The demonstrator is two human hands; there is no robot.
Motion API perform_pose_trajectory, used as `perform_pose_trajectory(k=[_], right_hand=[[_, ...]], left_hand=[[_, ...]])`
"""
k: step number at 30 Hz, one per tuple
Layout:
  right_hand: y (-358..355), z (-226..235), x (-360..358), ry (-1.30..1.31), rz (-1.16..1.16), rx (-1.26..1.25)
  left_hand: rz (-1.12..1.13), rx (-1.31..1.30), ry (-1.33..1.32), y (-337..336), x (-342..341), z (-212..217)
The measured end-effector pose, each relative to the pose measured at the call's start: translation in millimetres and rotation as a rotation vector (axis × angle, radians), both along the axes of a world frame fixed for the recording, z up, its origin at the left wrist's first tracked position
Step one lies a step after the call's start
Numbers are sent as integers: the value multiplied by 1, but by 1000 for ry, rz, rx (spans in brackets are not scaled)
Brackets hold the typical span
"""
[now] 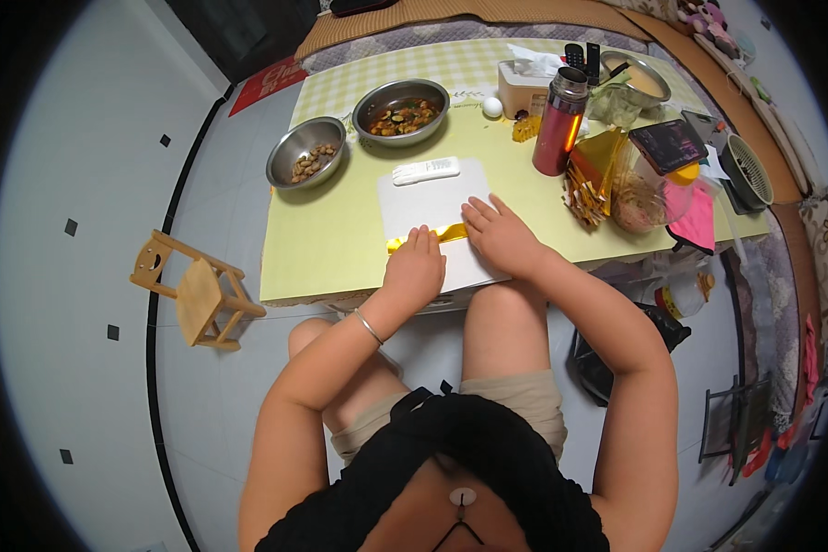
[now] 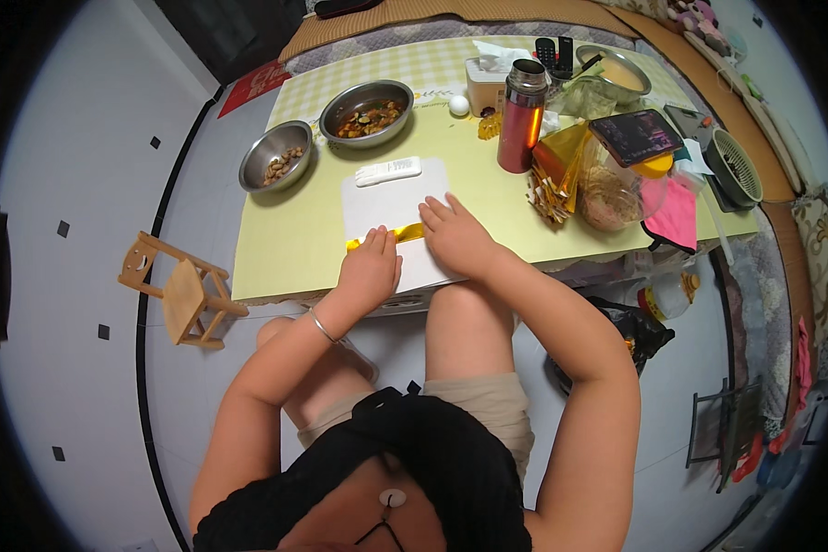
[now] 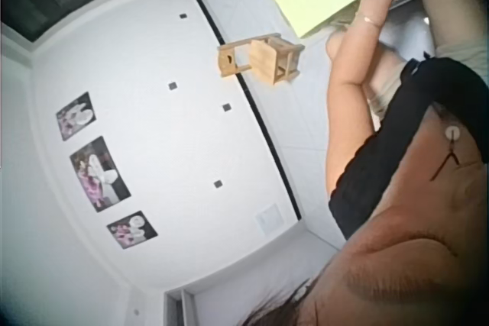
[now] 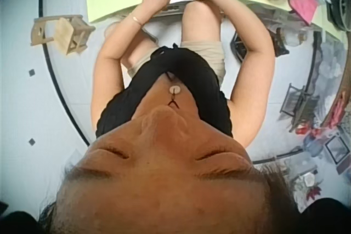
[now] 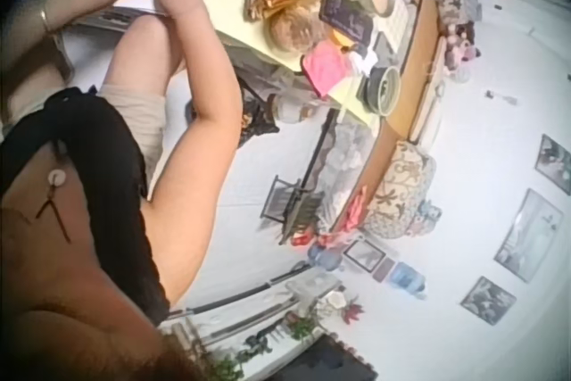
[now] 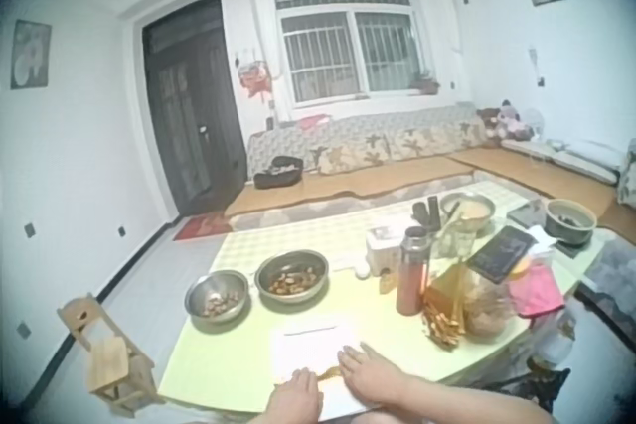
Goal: The person sits on the floor and folds multiple sheets of gold-colored paper into triangular shapes using a white rectangular board as a guide. They repeatedly fold the paper, press the creases, and place the finished items into a pile on the table.
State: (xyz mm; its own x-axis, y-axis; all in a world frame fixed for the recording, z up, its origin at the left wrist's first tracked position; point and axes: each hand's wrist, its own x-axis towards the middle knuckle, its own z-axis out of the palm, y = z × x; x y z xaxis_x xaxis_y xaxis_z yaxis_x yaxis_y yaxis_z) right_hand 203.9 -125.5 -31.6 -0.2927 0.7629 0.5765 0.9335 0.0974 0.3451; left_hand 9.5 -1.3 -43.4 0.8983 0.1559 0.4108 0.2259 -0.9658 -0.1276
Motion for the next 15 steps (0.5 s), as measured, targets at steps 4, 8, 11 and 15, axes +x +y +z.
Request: perform_pose_trajectory(k=[4, 8, 11, 15], right_hand=[[4, 6, -18, 156, -89, -286], [10, 9, -17, 164, -154, -409], [17, 11, -11, 260, -208, -434], [18, 22, -5, 426, -204, -433]], left_hand=[[35, -89, 2, -1, 3, 6], [84, -288, 151, -6, 12, 33], [97, -297, 106, -7, 17, 35], [138, -208, 161, 1, 25, 27]])
